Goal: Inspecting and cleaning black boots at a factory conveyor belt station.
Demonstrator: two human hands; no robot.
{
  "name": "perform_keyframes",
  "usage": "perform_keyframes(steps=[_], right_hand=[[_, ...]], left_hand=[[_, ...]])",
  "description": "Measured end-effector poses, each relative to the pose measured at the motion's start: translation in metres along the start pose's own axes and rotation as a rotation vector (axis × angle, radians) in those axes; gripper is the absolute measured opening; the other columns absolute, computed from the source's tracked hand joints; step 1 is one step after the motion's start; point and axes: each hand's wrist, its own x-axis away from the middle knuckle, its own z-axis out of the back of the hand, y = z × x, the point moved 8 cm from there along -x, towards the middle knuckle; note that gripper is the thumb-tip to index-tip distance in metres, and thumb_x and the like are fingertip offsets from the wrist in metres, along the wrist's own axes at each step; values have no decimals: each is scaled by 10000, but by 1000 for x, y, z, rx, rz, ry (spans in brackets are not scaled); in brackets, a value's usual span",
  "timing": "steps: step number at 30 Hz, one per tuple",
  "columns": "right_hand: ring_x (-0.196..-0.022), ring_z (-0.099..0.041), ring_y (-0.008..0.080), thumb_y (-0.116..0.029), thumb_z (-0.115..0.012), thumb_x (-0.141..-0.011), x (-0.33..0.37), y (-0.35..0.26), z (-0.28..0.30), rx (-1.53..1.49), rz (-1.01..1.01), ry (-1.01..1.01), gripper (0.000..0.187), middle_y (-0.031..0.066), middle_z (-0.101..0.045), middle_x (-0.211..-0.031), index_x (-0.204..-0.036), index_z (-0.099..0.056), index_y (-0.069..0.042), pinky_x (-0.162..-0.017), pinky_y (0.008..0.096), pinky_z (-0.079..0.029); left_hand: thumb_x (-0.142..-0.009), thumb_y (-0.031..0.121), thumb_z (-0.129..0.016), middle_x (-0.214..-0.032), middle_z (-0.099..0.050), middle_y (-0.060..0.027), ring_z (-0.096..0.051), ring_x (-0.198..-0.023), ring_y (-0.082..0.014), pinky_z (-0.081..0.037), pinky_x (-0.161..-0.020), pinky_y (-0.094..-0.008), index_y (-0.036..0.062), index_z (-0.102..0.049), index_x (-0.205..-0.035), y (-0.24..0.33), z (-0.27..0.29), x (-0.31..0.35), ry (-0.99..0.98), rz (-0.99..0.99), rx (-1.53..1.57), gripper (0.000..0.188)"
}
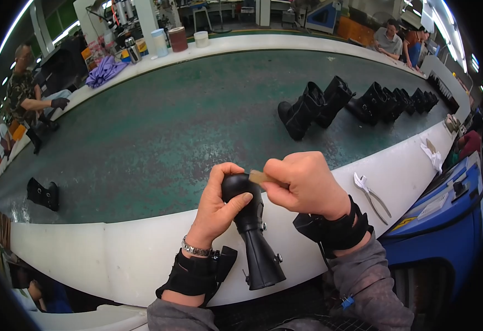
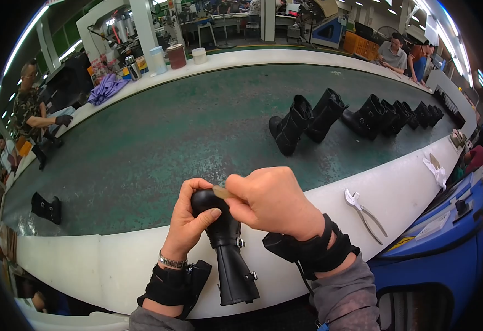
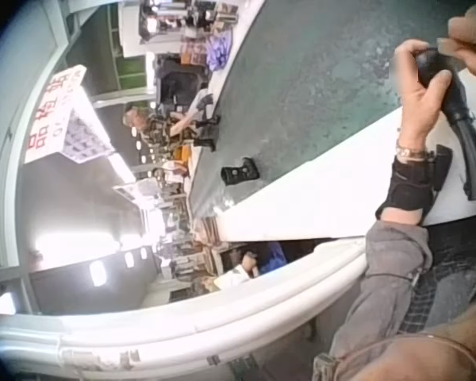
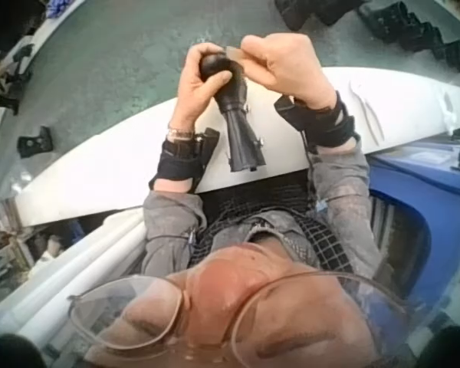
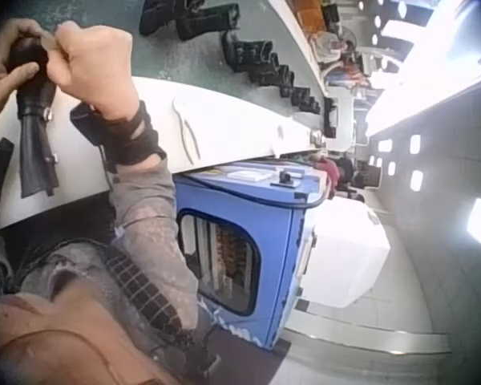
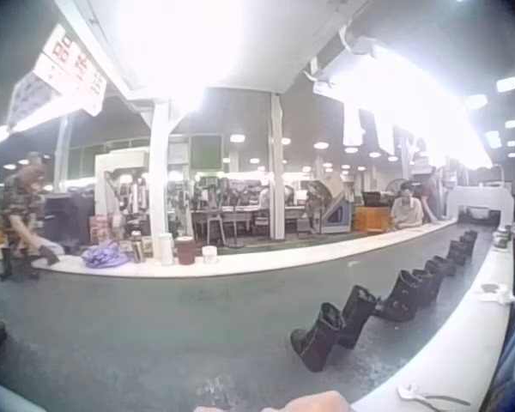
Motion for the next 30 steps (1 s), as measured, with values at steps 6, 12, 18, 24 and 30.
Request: perform_keyframes(steps=[6, 12, 18, 24, 30], right_hand=[[-476, -534, 217, -159, -683, -713, -1, -2, 9, -136, -22, 118, 126, 40, -501, -511, -695, -575, -98, -446, 330, -407], [-495, -544, 201, -191, -682, -766, -1, -15, -11, -164, 68, 222, 108, 33, -522, -546, -798, -626, -105, -455, 318, -415], [-491, -559, 238, -166, -667, -730, 1, -7, -11, -36, 38, 82, 107, 50, -522, -524, -737, -586, -96, -452, 337, -420], [-469, -541, 245, -175, -671, -722, 1, 7, 4, -136, -105, 94, 194, 67, -500, -500, -633, -524, -85, -441, 343, -400], [-477, -538, 227, -188, -671, -772, -3, -12, -11, -230, 5, 267, 136, 56, -501, -512, -729, -595, -84, -439, 325, -412]], left_hand=[[-813, 123, -696, -1050, -514, -15, -501, -963, -109, -429, -859, -264, 81, -464, -1173, 2, -2, 0, 0, 7, 11, 431], [-818, 123, -684, -1049, -503, -18, -490, -968, -117, -427, -854, -273, 76, -476, -1168, -2, -8, 0, -7, -13, 36, 410], [-821, 125, -687, -1044, -511, -24, -500, -967, -117, -429, -856, -270, 80, -471, -1169, 3, 4, -1, 16, 5, 47, 412], [-815, 136, -690, -1052, -517, -31, -506, -962, -124, -435, -864, -273, 77, -464, -1173, -2, -2, -1, -1, 39, 70, 427], [-823, 142, -693, -1046, -505, -23, -493, -969, -123, -427, -857, -274, 65, -461, -1178, -3, -4, 1, 7, -16, 13, 430]])
